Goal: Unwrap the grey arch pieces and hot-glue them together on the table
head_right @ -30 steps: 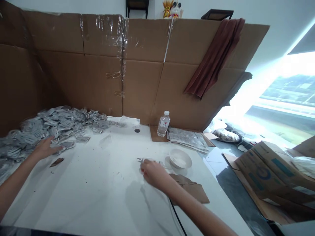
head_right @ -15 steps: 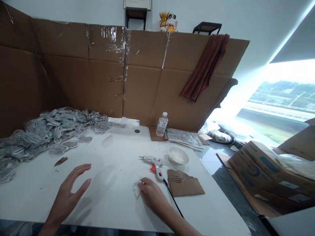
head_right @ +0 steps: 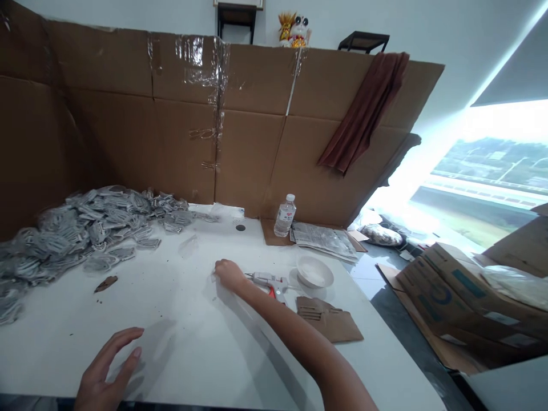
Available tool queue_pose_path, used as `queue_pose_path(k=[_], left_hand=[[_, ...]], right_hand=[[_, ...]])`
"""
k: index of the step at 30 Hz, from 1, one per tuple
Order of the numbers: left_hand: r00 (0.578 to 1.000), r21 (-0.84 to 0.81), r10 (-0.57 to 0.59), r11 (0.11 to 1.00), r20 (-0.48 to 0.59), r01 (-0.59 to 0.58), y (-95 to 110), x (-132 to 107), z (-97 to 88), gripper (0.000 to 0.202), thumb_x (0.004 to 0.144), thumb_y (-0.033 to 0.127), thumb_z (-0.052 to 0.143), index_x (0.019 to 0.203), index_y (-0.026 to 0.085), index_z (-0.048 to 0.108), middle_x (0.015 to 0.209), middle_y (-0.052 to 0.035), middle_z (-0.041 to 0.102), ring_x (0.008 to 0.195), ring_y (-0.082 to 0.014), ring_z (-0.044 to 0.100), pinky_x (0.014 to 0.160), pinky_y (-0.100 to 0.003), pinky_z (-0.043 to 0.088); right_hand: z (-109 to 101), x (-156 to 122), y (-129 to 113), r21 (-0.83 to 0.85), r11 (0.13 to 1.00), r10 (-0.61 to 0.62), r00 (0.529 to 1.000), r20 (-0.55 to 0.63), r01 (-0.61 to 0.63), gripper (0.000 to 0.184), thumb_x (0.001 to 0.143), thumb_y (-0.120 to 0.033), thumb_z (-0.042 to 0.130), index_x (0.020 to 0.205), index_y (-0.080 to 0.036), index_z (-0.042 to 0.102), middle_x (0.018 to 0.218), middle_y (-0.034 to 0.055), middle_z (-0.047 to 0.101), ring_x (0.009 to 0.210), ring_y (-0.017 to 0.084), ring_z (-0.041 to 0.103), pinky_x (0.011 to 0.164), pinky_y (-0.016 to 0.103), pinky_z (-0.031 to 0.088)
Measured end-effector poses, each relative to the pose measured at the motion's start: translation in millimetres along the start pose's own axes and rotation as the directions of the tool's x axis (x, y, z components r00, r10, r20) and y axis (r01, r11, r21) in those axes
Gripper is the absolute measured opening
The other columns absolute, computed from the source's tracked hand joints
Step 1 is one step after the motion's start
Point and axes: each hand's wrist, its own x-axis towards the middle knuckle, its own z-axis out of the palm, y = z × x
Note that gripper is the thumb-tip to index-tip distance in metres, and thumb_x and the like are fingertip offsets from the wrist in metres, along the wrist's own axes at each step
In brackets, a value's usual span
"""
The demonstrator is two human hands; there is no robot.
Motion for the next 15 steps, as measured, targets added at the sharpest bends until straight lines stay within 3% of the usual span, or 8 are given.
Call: queue_pose_path(k=[3, 5, 8, 10, 11, 12, 14, 15], left_hand=[[1.0, -0.004, 0.012, 1.0, -0.02, -0.012, 0.0, 0.1, -1.1, 0.03, 0.081, 0.048, 0.058, 0.096, 0.024, 0.068, 0.11, -0.0043, 0.067, 0.103, -0.0244, 0.064, 0.086, -0.031, 0.055], [0.999, -0.002, -0.014, 1.0, -0.048, 0.014, -4.9, 0.5, -2.0, 0.03, 0.081, 0.048, 0.057, 0.093, 0.024, 0.068, 0.108, -0.0046, 0.067, 0.102, -0.0251, 0.064, 0.081, -0.031, 0.056], [0.995, 0.001, -0.068, 0.998, -0.069, 0.068, -15.6, 1.8, -3.0, 0.032, 0.079, 0.05, 0.058, 0.092, 0.023, 0.069, 0.106, -0.0049, 0.068, 0.102, -0.0264, 0.063, 0.078, -0.031, 0.057], [0.992, -0.008, -0.095, 0.995, -0.082, 0.095, -21.8, 3.0, -3.6, 0.033, 0.078, 0.05, 0.059, 0.093, 0.023, 0.069, 0.107, -0.0052, 0.068, 0.104, -0.0273, 0.063, 0.082, -0.032, 0.056], [0.99, -0.014, -0.115, 0.993, -0.087, 0.114, -23.9, 3.6, -3.9, 0.033, 0.077, 0.05, 0.06, 0.094, 0.023, 0.069, 0.108, -0.0055, 0.067, 0.105, -0.0277, 0.062, 0.083, -0.033, 0.056], [0.986, -0.021, -0.14, 0.99, -0.087, 0.139, -25.3, 4.1, -4.0, 0.034, 0.076, 0.05, 0.06, 0.094, 0.023, 0.069, 0.109, -0.0059, 0.067, 0.106, -0.0281, 0.062, 0.084, -0.034, 0.056], [0.978, -0.035, -0.187, 0.982, -0.086, 0.185, -26.4, 4.9, -3.7, 0.035, 0.075, 0.05, 0.061, 0.094, 0.022, 0.069, 0.111, -0.0069, 0.067, 0.107, -0.029, 0.061, 0.086, -0.035, 0.055], [0.974, -0.042, -0.206, 0.978, -0.094, 0.203, -26.4, 5.1, -3.3, 0.036, 0.076, 0.051, 0.06, 0.095, 0.021, 0.069, 0.113, -0.0072, 0.066, 0.109, -0.0294, 0.06, 0.087, -0.035, 0.054]], right_hand=[[7.5, -8.7, -18.0, 0.001, 1.0, -0.027, 0.999, -0.025, 0.027, 0.033, 0.084, -0.004, 0.046, 0.1, -0.016, 0.072, 0.11, 0.0104, 0.067, 0.104, 0.016, 0.06, 0.093, 0.028, 0.046], [31.4, -33.1, -49.5, 0.001, 0.986, -0.167, 0.981, -0.095, 0.168, 0.031, 0.089, -0.008, 0.044, 0.103, -0.017, 0.07, 0.113, 0.008, 0.066, 0.105, 0.015, 0.058, 0.092, 0.027, 0.046], [72.1, -65.5, -95.9, -0.033, 0.832, -0.553, 0.822, -0.137, 0.554, 0.026, 0.095, -0.024, 0.044, 0.104, -0.02, 0.068, 0.114, 0.0041, 0.066, 0.096, 0.014, 0.059, 0.083, 0.027, 0.048], [83.2, -66.9, -106.0, -0.031, 0.773, -0.634, 0.767, -0.105, 0.634, 0.027, 0.096, -0.028, 0.043, 0.101, -0.022, 0.069, 0.112, 0.0025, 0.066, 0.092, 0.014, 0.058, 0.08, 0.026, 0.047], [80.7, -59.8, -101.7, -0.01, 0.795, -0.605, 0.793, -0.072, 0.606, 0.027, 0.096, -0.028, 0.043, 0.102, -0.022, 0.069, 0.111, 0.0022, 0.066, 0.094, 0.014, 0.058, 0.082, 0.025, 0.046], [72.7, -48.1, -91.4, 0.01, 0.851, -0.524, 0.851, -0.036, 0.525, 0.026, 0.096, -0.026, 0.045, 0.1, -0.02, 0.069, 0.109, 0.0028, 0.067, 0.097, 0.014, 0.058, 0.085, 0.025, 0.046], [44.5, -16.0, -57.9, 0.037, 0.986, -0.163, 0.985, 0.06, 0.161, 0.021, 0.091, -0.017, 0.051, 0.1, -0.019, 0.069, 0.105, 0.0028, 0.067, 0.1, 0.013, 0.057, 0.09, 0.022, 0.043], [27.8, 1.0, -38.7, 0.018, 0.999, -0.044, 0.998, 0.047, 0.043, 0.022, 0.089, -0.012, 0.05, 0.099, -0.016, 0.069, 0.102, 0.0055, 0.067, 0.097, 0.014, 0.058, 0.088, 0.023, 0.044]])
